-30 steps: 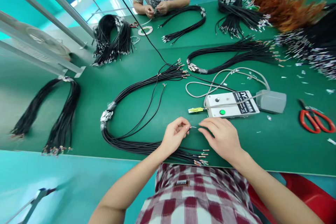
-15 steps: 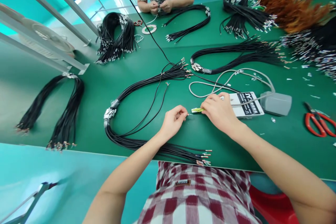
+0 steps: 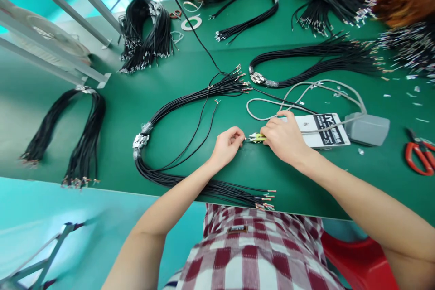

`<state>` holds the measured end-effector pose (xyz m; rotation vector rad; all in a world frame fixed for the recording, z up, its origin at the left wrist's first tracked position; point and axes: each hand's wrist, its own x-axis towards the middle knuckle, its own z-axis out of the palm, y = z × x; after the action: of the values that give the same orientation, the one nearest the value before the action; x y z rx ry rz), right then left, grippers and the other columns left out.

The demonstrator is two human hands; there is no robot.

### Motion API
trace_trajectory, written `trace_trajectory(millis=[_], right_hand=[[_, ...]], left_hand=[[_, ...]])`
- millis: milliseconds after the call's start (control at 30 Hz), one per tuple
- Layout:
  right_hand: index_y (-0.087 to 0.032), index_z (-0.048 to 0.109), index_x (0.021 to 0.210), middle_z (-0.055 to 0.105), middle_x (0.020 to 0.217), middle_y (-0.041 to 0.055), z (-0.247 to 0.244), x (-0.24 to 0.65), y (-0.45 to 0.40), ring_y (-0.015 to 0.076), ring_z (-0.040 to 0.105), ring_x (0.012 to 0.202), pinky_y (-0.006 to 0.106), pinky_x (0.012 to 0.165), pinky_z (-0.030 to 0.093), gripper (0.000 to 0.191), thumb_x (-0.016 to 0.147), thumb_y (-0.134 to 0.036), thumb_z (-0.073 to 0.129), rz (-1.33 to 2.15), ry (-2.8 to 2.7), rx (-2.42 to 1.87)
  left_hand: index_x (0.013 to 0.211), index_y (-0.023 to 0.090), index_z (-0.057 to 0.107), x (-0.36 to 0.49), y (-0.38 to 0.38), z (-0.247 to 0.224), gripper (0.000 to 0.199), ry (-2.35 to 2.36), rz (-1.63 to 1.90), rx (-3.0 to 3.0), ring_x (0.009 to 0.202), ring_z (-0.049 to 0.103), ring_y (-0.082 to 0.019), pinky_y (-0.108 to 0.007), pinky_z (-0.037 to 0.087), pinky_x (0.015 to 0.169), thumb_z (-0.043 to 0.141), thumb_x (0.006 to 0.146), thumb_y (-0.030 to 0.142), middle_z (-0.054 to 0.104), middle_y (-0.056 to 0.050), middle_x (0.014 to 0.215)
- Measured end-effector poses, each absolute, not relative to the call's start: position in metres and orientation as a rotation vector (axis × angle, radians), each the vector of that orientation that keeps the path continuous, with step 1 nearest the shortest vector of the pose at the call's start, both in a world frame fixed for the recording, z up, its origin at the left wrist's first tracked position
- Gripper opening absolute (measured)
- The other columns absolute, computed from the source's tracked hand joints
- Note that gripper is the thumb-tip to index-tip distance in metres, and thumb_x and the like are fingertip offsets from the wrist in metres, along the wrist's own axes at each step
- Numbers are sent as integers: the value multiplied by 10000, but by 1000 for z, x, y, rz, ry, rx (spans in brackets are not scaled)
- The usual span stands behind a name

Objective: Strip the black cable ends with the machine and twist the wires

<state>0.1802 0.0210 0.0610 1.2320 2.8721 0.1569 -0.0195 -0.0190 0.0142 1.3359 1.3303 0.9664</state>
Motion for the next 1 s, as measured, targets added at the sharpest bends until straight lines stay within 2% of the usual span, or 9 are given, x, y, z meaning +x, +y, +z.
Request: trace_trajectory(millis=[133, 433, 667, 1000], right_hand=[[-197, 644, 739, 700, 706, 25, 59, 181, 20, 209, 599, 856, 445, 1024, 209, 194, 804, -39, 551, 150, 2915, 1253], [-186, 628, 750, 683, 704, 16, 58, 180, 17, 202, 592, 855, 475, 1035, 177, 178, 808, -33, 557, 219, 2903, 1267], [-220, 630, 739, 696, 717, 28, 58, 180, 16, 216, 578, 850, 494, 1043, 204, 221, 812, -38, 528, 254, 2926, 1276], [-201, 634, 777, 717, 763, 32, 58, 180, 13, 213, 580, 880, 500, 1052, 177, 120, 817, -97, 587, 297, 2912, 1280]], left_hand=[[780, 178, 555, -15, -17, 7, 106, 1361, 966, 1366, 558, 515, -89, -201, 367, 534, 567, 863, 243, 532, 29, 636], [784, 186, 542, -12, -15, 6, 92, 1374, 942, 1424, 568, 510, -96, -209, 373, 553, 536, 872, 214, 523, 32, 649], [772, 188, 539, -6, -16, 10, 104, 1404, 951, 1487, 564, 494, -99, -213, 380, 571, 519, 874, 188, 512, 35, 640], [764, 185, 544, -5, -16, 11, 108, 1412, 952, 1501, 557, 502, -97, -212, 383, 572, 518, 868, 173, 527, 34, 644]])
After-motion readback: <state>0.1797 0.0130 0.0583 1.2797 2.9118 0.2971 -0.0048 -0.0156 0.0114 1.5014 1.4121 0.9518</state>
